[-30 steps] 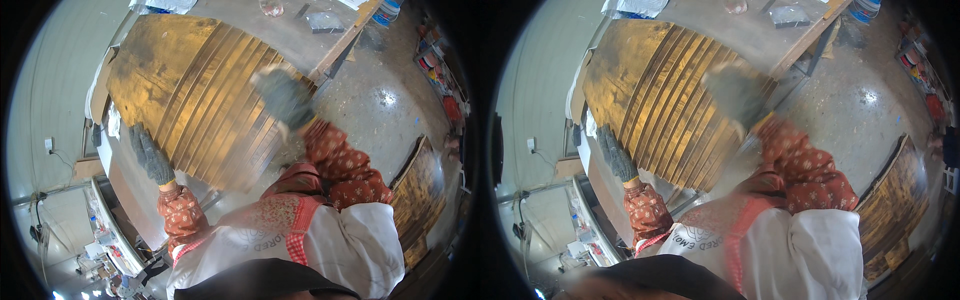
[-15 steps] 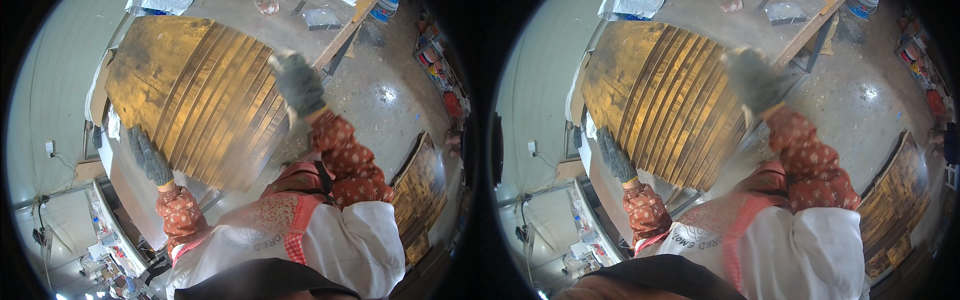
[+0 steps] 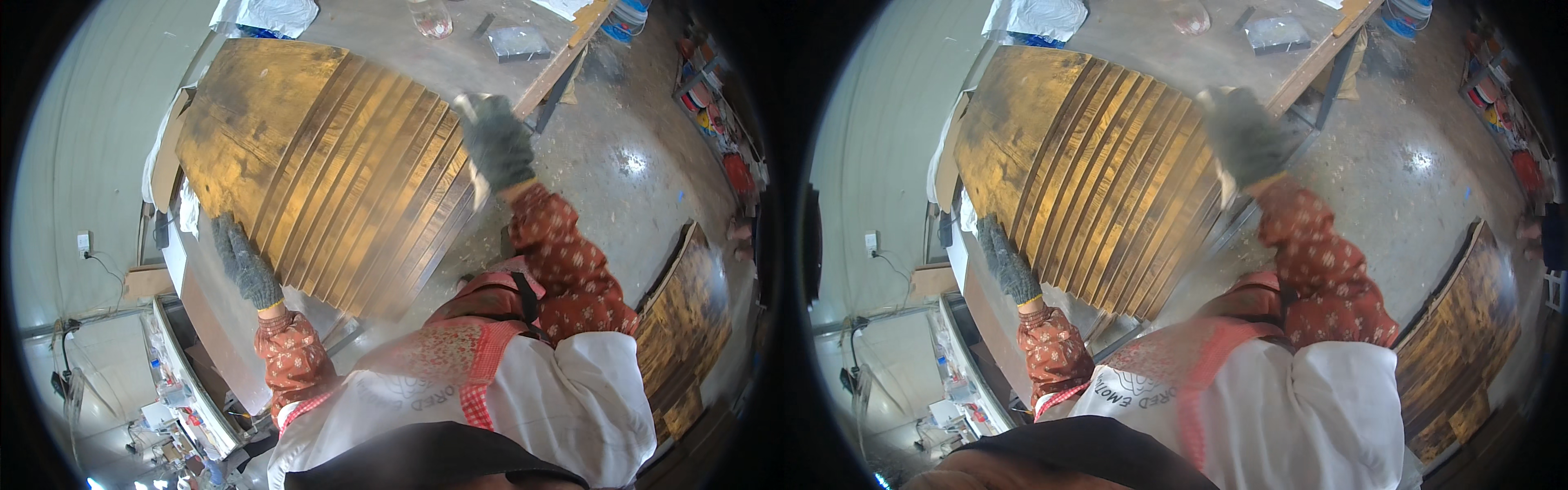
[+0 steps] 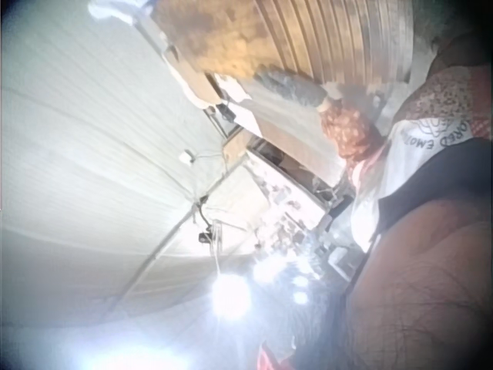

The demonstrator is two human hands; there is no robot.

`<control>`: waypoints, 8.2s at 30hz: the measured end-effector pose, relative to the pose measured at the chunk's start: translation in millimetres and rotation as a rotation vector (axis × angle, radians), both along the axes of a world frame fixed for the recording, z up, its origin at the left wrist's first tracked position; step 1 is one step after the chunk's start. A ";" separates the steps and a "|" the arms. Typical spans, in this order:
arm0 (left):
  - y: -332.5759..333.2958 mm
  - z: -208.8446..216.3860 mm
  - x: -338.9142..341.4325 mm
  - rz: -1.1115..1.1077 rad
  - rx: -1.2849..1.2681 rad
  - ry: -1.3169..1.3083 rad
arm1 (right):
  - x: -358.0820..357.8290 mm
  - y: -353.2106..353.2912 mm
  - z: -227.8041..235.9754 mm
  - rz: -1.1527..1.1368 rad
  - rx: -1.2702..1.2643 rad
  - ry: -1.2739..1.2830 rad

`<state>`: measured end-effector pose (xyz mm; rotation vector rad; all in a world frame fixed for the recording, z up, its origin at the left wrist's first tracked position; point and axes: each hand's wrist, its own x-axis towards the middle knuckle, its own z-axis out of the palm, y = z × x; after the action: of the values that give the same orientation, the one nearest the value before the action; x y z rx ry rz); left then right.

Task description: The person wipes a stack of wooden planks with a cloth, repeatedly rubbing the surface and edges. They occasionally reposition the stack and continue wiping different sections of the planks.

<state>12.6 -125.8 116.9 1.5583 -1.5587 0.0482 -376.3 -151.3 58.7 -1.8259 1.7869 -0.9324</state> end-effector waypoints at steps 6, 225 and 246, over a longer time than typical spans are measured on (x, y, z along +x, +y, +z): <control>-1.6 -2.1 5.9 -0.033 -0.043 -0.127 | 15.0 27.1 -0.9 -0.075 -0.418 0.282; -73.3 12.4 -371.8 0.130 -0.263 0.594 | -89.7 -185.6 125.9 1.326 -0.487 0.270; 6.2 5.1 -234.5 0.654 -0.236 0.672 | -104.6 -310.5 25.9 0.389 -0.111 -0.292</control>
<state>-221.9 -119.6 122.0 1.6047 -0.4787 0.0612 -480.9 -461.9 84.6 -1.8962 1.1738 -1.0877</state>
